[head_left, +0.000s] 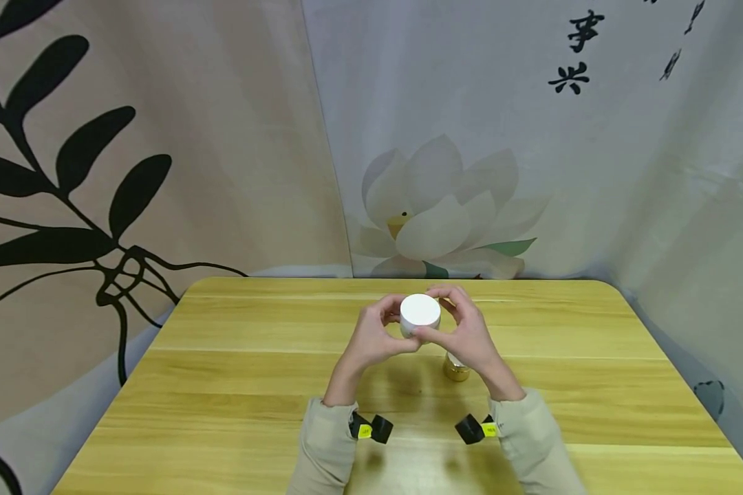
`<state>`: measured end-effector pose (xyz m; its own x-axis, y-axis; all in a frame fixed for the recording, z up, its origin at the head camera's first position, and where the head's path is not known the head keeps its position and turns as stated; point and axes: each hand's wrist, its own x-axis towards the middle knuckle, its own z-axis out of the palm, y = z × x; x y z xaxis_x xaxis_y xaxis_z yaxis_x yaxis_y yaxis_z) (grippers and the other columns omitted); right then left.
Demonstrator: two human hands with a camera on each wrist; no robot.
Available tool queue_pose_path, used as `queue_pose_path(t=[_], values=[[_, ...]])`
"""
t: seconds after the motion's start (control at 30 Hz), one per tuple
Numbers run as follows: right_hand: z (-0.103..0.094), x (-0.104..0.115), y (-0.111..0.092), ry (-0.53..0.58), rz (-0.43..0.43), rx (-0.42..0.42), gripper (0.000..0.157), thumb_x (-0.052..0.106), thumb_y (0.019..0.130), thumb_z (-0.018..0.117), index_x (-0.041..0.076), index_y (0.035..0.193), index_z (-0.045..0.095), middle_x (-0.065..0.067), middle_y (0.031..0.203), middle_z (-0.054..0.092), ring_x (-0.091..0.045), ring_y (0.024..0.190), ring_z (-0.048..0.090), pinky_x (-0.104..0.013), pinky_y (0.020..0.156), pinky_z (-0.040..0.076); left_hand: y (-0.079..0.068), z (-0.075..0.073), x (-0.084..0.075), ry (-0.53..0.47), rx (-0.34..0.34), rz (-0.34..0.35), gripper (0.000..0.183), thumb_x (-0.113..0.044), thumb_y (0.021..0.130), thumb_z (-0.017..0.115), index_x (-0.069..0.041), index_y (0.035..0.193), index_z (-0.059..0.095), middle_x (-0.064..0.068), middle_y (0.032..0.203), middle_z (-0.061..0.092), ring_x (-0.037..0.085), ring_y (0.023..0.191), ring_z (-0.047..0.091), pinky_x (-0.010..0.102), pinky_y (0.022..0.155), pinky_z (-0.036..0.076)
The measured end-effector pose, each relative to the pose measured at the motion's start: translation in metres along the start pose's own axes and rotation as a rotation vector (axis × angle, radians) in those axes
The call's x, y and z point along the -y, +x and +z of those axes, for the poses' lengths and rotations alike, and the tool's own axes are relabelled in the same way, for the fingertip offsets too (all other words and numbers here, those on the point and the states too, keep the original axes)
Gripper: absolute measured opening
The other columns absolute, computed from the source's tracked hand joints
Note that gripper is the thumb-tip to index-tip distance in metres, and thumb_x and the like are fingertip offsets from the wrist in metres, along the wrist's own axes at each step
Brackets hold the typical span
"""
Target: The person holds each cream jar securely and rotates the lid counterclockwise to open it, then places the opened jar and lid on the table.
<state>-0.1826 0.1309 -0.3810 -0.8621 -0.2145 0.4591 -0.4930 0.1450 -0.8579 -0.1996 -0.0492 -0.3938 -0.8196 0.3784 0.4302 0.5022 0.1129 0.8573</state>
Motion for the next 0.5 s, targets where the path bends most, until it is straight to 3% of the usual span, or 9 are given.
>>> queue_pose_path(t=[0.27, 0.37, 0.5], values=[[-0.0063, -0.0043, 0.0002, 0.033, -0.044, 0.107, 0.044, -0.003, 0.081, 0.067, -0.006, 0.123, 0.054, -0.019, 0.125, 0.046, -0.02, 0.112, 0.045, -0.022, 0.1, 0.037, 0.001, -0.0002, 0.001, -0.02, 0.012, 0.019, 0.047, -0.001, 0.069, 0.078, 0.004, 0.113, 0.059, 0.014, 0.103, 0.063, 0.019, 0.092, 0.059, 0.03, 0.082, 0.051], [-0.0063, -0.0042, -0.0003, 0.034, -0.05, 0.115, 0.049, -0.002, 0.082, 0.065, -0.007, 0.128, 0.049, -0.021, 0.127, 0.044, -0.026, 0.117, 0.043, -0.029, 0.103, 0.036, 0.0014, 0.0004, 0.0019, -0.02, 0.013, 0.021, 0.048, 0.001, 0.069, 0.078, 0.004, 0.113, 0.059, 0.014, 0.104, 0.063, 0.02, 0.093, 0.059, 0.031, 0.082, 0.051], [-0.0045, -0.0032, -0.0011, 0.031, -0.014, 0.068, 0.057, -0.004, 0.078, 0.069, -0.006, 0.129, 0.044, -0.021, 0.129, 0.043, -0.034, 0.122, 0.039, -0.047, 0.106, 0.03, 0.0007, 0.0005, -0.0059, -0.008, 0.012, 0.007, 0.049, 0.004, 0.069, 0.077, 0.008, 0.114, 0.057, 0.018, 0.103, 0.063, 0.024, 0.092, 0.059, 0.036, 0.083, 0.051]])
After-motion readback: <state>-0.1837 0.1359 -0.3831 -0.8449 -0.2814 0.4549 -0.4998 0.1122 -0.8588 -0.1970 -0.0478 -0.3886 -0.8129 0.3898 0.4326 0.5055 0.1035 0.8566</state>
